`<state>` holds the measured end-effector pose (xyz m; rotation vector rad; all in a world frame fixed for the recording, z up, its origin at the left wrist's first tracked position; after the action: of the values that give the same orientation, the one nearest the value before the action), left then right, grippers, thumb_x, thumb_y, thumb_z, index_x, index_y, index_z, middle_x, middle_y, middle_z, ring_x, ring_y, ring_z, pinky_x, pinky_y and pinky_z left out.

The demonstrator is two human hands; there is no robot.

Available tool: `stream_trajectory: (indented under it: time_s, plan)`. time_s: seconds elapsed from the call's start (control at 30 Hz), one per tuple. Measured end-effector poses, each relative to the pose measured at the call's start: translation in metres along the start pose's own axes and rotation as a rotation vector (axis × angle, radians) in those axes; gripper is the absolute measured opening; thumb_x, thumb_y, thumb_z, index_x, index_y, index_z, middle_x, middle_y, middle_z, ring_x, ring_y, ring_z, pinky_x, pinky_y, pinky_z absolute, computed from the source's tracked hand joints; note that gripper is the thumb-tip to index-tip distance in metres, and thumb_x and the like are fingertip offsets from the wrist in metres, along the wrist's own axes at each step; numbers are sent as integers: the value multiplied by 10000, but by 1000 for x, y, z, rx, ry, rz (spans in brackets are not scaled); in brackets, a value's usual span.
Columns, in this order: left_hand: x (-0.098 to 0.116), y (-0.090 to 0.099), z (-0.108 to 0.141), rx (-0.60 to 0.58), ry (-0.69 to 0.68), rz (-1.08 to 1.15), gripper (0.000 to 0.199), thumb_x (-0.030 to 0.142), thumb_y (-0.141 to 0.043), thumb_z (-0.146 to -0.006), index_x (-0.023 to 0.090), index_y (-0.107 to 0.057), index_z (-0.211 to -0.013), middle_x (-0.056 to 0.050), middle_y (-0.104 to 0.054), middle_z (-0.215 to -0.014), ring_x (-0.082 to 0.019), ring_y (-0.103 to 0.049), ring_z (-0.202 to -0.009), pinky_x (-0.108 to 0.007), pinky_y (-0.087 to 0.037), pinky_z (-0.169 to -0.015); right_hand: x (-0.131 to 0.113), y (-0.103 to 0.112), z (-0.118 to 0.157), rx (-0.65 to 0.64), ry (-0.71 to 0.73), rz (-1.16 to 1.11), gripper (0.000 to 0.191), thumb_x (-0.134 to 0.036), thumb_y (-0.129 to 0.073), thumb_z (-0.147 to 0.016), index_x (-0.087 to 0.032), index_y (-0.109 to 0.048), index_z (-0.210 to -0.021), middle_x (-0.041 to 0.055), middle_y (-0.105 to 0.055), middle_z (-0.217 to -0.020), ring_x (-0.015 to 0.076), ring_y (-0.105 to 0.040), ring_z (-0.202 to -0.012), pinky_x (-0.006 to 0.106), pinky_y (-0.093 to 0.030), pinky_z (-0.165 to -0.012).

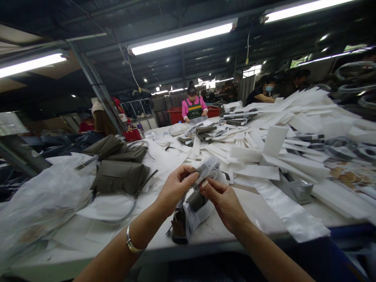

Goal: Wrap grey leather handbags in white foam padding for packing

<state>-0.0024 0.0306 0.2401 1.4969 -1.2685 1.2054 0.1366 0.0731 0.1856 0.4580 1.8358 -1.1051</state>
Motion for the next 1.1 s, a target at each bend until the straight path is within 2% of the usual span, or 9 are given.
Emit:
stream_trajectory:
  time_s: [0.1, 0.2, 0.4, 0.57, 0.73, 0.9, 1.1]
  plan:
    - [-3, -4, 2, 66, -59, -82, 250, 369, -742, -813, 185, -621, -930, -2, -632, -866, -123, -589, -785, -226, -485, -731, 5, -1, 0, 68, 54, 27, 338, -410, -822, -758, -227, -781, -1039, 49, -738, -1009, 204, -620, -898, 343, -490, -860]
    - [-6, -8, 3, 122, -108, -168, 260, 370, -753, -795, 183, -635, -931, -18, -661, -902, -143, -617, -819, -241, -497, -744, 5, -5, -1, 119, 103, 27, 279, -421, -813, -764, -221, -779, -956, 32, -728, -918, 199, -611, -874, 330, -474, -834]
    - [-7, -11, 3, 220, -150, -244, 231, 341, -748, -789, 172, -696, -937, -43, -720, -920, -180, -674, -864, -277, -530, -788, 2, -4, -5, 160, 96, 46, 318, -444, -859, -687, -195, -674, -758, -3, -644, -768, 165, -571, -768, 299, -455, -745]
    - [-5, -14, 10, 244, -193, -269, 225, 335, -662, -870, 182, -743, -1013, -54, -754, -963, -197, -698, -904, -302, -545, -843, 2, -1, -10, 148, 130, 115, 334, -460, -842, -697, -197, -652, -777, 1, -634, -769, 164, -560, -754, 293, -448, -711]
    - [-7, -14, 15, 306, -251, -389, 227, 315, -689, -857, 202, -758, -1041, -48, -769, -987, -205, -711, -906, -314, -556, -852, 1, -2, -8, 173, 154, 159, 333, -458, -842, -698, -196, -644, -754, -5, -621, -732, 166, -563, -731, 301, -454, -705]
    - [-6, -15, 19, 333, -315, -492, 186, 276, -687, -869, 236, -771, -1029, -35, -768, -1038, -206, -707, -977, -325, -548, -909, 3, 0, -3, 73, 109, 104, 287, -452, -792, -776, -196, -693, -860, 26, -670, -842, 194, -606, -829, 336, -499, -803]
    - [-10, -29, 27, 449, -486, -769, 233, 229, -610, -926, 260, -744, -1115, -32, -758, -1087, -211, -696, -1010, -358, -548, -934, 10, -4, -5, 149, 159, 88, 283, -469, -765, -803, -207, -687, -879, 20, -678, -850, 195, -607, -838, 328, -492, -816]
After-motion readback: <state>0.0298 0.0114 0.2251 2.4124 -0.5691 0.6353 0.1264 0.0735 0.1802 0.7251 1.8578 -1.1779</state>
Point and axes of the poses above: each hand's wrist, its own z-axis away from the middle knuckle, its own y-axis out of the back of the hand, x = y × z, the point moved 2 cm from there along -z, towards the middle knuckle
